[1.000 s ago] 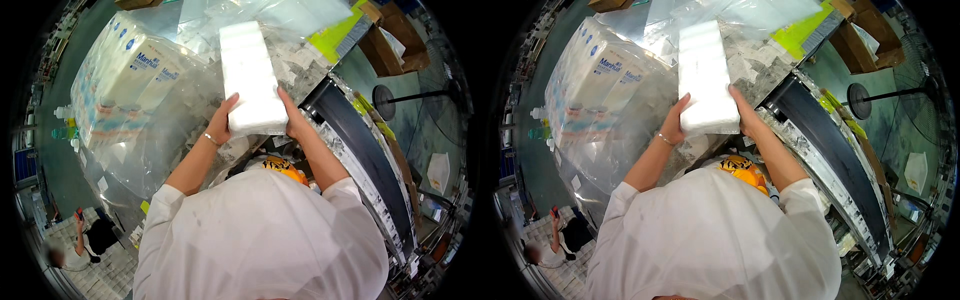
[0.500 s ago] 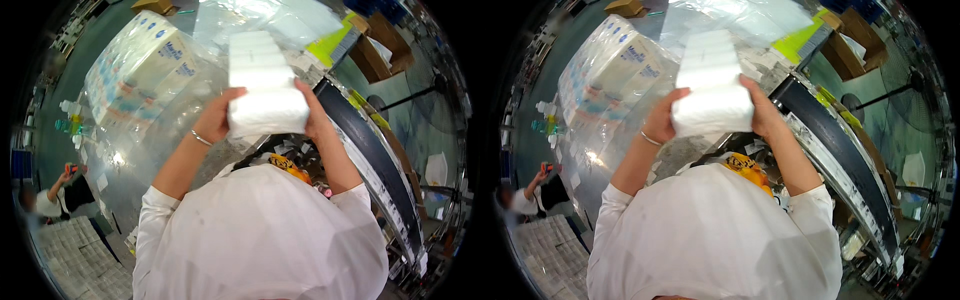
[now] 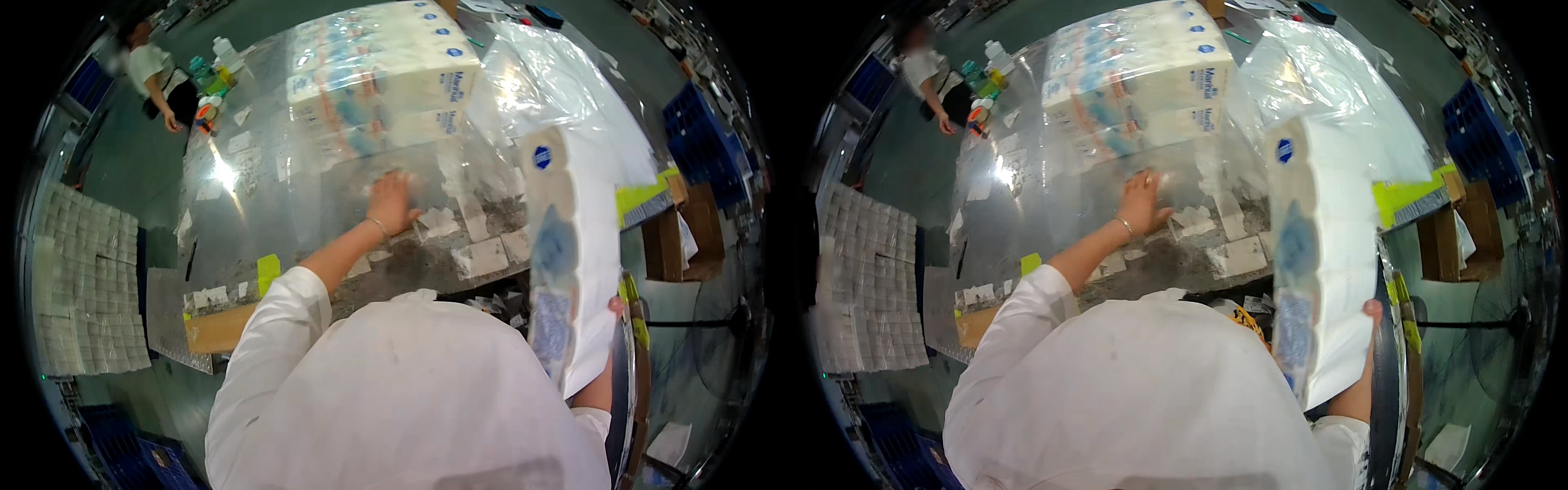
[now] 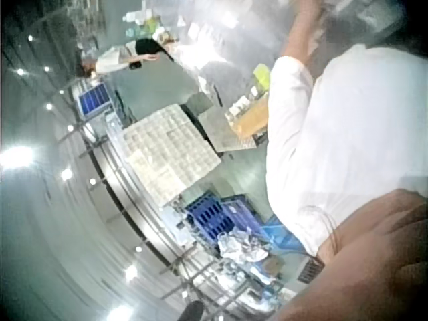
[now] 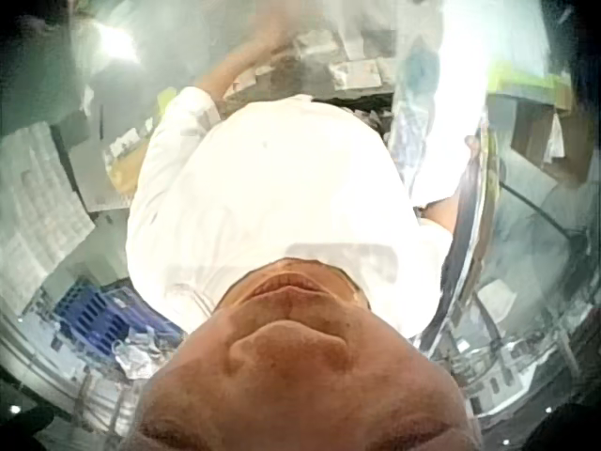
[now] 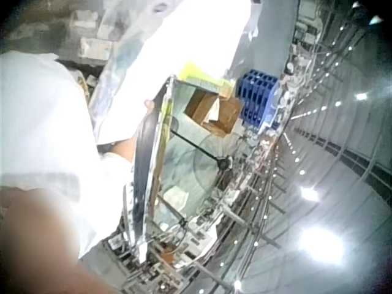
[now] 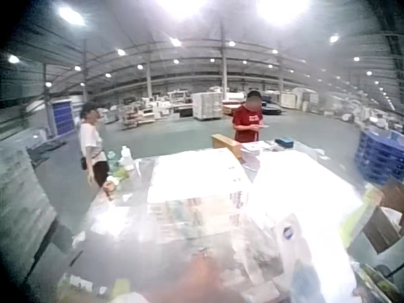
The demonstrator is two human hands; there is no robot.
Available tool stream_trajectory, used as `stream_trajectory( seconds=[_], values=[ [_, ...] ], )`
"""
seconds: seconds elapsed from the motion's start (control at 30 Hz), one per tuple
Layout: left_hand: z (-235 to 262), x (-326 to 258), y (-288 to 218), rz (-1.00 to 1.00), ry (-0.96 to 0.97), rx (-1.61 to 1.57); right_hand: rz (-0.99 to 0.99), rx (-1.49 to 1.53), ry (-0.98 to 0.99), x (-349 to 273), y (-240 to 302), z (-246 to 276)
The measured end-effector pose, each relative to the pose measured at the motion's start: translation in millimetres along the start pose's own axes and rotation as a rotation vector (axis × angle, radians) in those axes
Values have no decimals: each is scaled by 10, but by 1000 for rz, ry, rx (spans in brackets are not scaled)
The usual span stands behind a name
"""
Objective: The person places multi-packs of toilet paper into a large plastic bag, then uses a small blade to trim the plastic packaging of additional toilet paper packs before placing them onto a conveyor belt.
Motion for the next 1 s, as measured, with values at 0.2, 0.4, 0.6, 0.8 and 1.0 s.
stream_trajectory(
  seconds=[0.2,0.4,0.6,0.8,1.0],
  values=[
    [-840,-117,1032,315,386,0,-280,-190,-105,432,-605,330],
    [-1207,-195,1333,1116,-133,-1739,-613,-443,-184,813,-1136,568],
    [-560,-197,1520,697,-494,-2148,-815,-608,-180,1177,-1335,979],
    [360,-543,1085,264,-448,-2325,-847,-728,-102,1137,-1786,-291],
    [869,-491,645,-144,-274,-2594,-896,-460,-73,1234,-1936,-177]
  ],
)
Point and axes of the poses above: each hand's wrist, its own x-axis towards the middle knuckle, its own z-axis out of the back of the hand, y = z × x, the point moved 8 cm from there along x, towards the middle knuckle, and after that the axes turned 12 degrees about x, right-handed, at the moved point
